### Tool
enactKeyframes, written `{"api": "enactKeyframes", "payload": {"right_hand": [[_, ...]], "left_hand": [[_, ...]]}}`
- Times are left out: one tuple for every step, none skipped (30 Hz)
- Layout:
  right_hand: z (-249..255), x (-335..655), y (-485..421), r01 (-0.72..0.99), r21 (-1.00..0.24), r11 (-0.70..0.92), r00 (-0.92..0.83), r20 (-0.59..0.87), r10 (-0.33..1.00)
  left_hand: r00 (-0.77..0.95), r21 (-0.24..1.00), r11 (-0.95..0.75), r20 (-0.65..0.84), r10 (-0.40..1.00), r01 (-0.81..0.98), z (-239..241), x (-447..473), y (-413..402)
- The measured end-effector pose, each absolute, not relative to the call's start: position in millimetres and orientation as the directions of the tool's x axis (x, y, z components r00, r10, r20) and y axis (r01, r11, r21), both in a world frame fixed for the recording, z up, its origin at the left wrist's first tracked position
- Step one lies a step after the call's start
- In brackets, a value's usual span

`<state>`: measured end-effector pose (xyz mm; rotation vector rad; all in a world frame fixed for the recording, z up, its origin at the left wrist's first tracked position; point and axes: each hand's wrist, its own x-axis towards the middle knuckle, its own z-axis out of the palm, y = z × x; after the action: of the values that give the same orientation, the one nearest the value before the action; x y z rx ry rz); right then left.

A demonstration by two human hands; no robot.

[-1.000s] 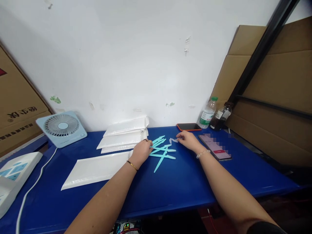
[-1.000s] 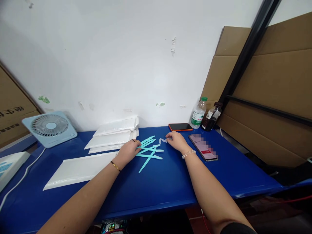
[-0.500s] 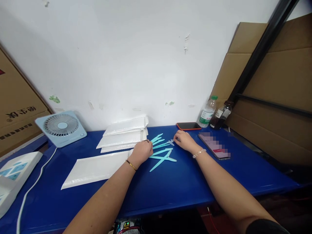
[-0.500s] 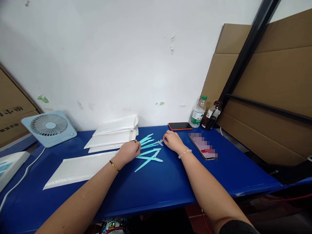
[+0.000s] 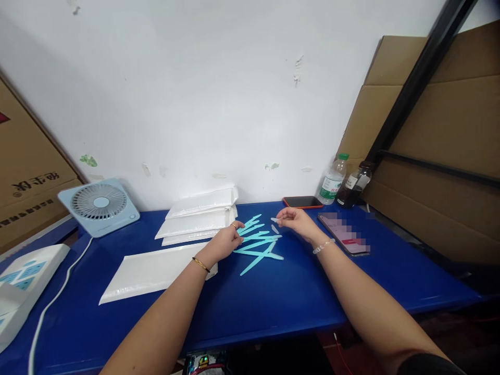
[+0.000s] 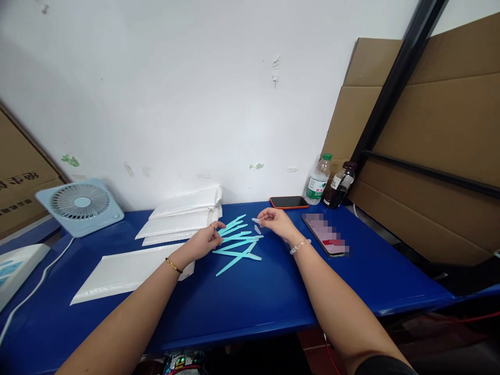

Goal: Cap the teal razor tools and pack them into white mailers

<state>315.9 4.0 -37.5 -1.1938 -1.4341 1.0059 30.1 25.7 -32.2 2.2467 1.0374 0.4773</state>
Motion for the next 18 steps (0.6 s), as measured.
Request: {"api": "enactKeyframes", "payload": {"right_hand": [[-37.9,315.8,4.1,0.179,-0.97,0.167,-0.044,0.162,0.986],[-38.2,315.6,4.1,0.192,-0.969,0.158,-0.044,0.153,0.987],[-38.5,315.2,3.9,0.21,-0.966,0.151,-0.041,0.146,0.988],[-38.6,314.5,3.7,0.229,-0.962,0.146,-0.038,0.141,0.989],[-38.5,313.7,3.3,0.244,-0.96,0.14,-0.032,0.137,0.99],[-38.3,312.7,2.9,0.253,-0.958,0.135,-0.028,0.132,0.991],[-38.1,311.8,2.4,0.256,-0.958,0.131,-0.026,0.129,0.991],[-37.9,310.8,2.1,0.258,-0.958,0.127,-0.025,0.125,0.992],[-37.9,310.0,1.8,0.258,-0.958,0.124,-0.025,0.122,0.992],[-37.9,309.3,1.8,0.258,-0.958,0.121,-0.028,0.118,0.993],[-38.2,308.8,2.0,0.259,-0.959,0.12,-0.031,0.115,0.993],[-38.5,308.4,2.2,0.259,-0.959,0.118,-0.035,0.113,0.993],[-38.9,307.9,2.5,0.258,-0.959,0.116,-0.038,0.11,0.993],[-39.3,307.5,2.8,0.255,-0.96,0.113,-0.043,0.106,0.993],[-39.6,306.9,3.0,0.25,-0.962,0.112,-0.049,0.102,0.994],[-39.7,306.3,3.0,0.243,-0.964,0.108,-0.059,0.097,0.994],[-39.6,305.6,2.9,0.233,-0.967,0.106,-0.069,0.092,0.993],[-39.4,305.1,2.6,0.223,-0.969,0.105,-0.08,0.089,0.993]], "left_hand": [[0.616,0.689,-0.488,0.076,0.784,0.536,-31.5,28.4,27.0],[0.599,0.706,-0.477,0.093,0.795,0.524,-30.8,27.1,28.3],[0.581,0.713,-0.472,0.112,0.806,0.518,-30.1,26.3,29.4],[0.568,0.716,-0.473,0.128,0.813,0.514,-29.6,25.7,30.3],[0.561,0.716,-0.476,0.141,0.815,0.512,-29.1,25.5,31.0],[0.559,0.713,-0.481,0.151,0.816,0.51,-28.9,25.5,31.4],[0.56,0.708,-0.488,0.158,0.814,0.511,-28.8,25.7,31.6],[0.562,0.7,-0.497,0.164,0.811,0.512,-28.9,25.9,31.6],[0.563,0.693,-0.505,0.171,0.808,0.514,-29.1,26.2,31.6],[0.566,0.688,-0.511,0.175,0.806,0.515,-29.3,26.4,31.6],[0.567,0.685,-0.514,0.177,0.805,0.516,-29.5,26.6,31.6],[0.567,0.683,-0.517,0.181,0.804,0.515,-29.7,26.8,31.7],[0.567,0.683,-0.519,0.184,0.803,0.513,-29.9,27.0,31.8],[0.568,0.685,-0.521,0.187,0.802,0.51,-29.9,27.2,32.0],[0.568,0.686,-0.522,0.19,0.801,0.507,-29.9,27.4,32.1],[0.568,0.688,-0.523,0.193,0.8,0.503,-29.8,27.6,32.1],[0.569,0.691,-0.523,0.194,0.799,0.499,-29.5,27.8,31.9],[0.571,0.693,-0.522,0.193,0.798,0.496,-29.2,28.0,31.7]]}}
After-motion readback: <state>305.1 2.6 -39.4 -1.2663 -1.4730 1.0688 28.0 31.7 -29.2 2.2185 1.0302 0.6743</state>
